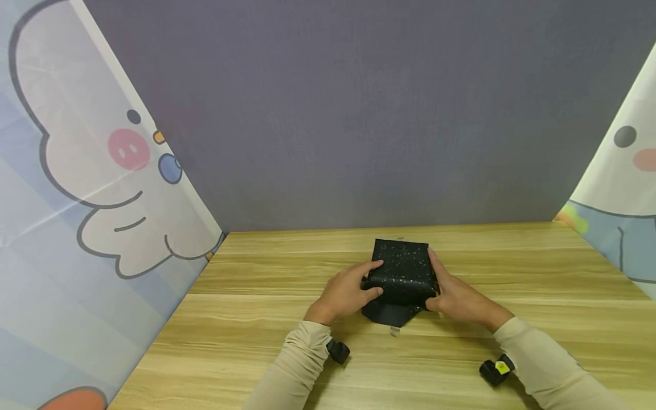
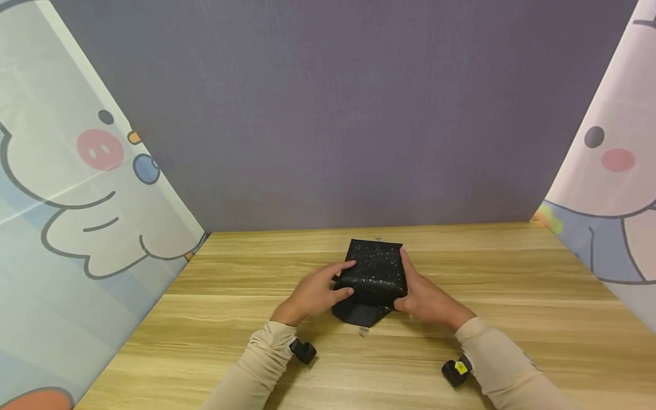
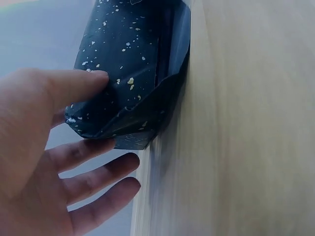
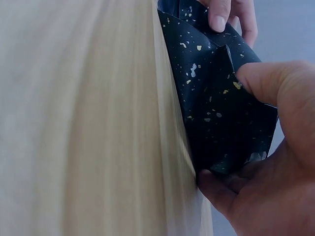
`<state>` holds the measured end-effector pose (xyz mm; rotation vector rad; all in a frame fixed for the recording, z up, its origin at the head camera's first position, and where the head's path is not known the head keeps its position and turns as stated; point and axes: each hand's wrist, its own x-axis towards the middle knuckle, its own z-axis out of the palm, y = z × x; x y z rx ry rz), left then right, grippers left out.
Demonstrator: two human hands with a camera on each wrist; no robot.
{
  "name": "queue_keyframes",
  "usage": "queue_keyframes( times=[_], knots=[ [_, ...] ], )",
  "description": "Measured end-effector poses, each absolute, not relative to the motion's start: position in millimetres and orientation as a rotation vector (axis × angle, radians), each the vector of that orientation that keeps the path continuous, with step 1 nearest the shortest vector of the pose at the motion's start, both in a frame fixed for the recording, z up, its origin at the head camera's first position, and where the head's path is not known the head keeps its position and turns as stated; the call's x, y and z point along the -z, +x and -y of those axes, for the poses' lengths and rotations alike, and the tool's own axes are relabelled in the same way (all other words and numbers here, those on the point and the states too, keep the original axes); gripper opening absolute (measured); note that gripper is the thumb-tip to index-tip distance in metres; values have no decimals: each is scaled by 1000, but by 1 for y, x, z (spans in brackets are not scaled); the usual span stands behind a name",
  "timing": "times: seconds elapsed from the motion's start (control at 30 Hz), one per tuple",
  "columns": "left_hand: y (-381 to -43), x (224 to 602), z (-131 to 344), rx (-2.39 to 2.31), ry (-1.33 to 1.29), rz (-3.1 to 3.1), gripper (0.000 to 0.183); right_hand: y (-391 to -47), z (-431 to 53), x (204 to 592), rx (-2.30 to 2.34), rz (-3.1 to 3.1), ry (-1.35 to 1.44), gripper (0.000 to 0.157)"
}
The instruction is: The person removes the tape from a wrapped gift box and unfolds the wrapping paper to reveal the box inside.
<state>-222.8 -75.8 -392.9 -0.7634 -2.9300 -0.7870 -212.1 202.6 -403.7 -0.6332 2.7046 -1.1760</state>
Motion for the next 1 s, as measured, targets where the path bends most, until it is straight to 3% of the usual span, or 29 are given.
queue_keyframes(
  times=[1.0],
  knots=[
    [-228, 398, 84, 1097, -711, 2872, 50, -213, -198, 406, 1451, -2592, -664, 100]
  ],
)
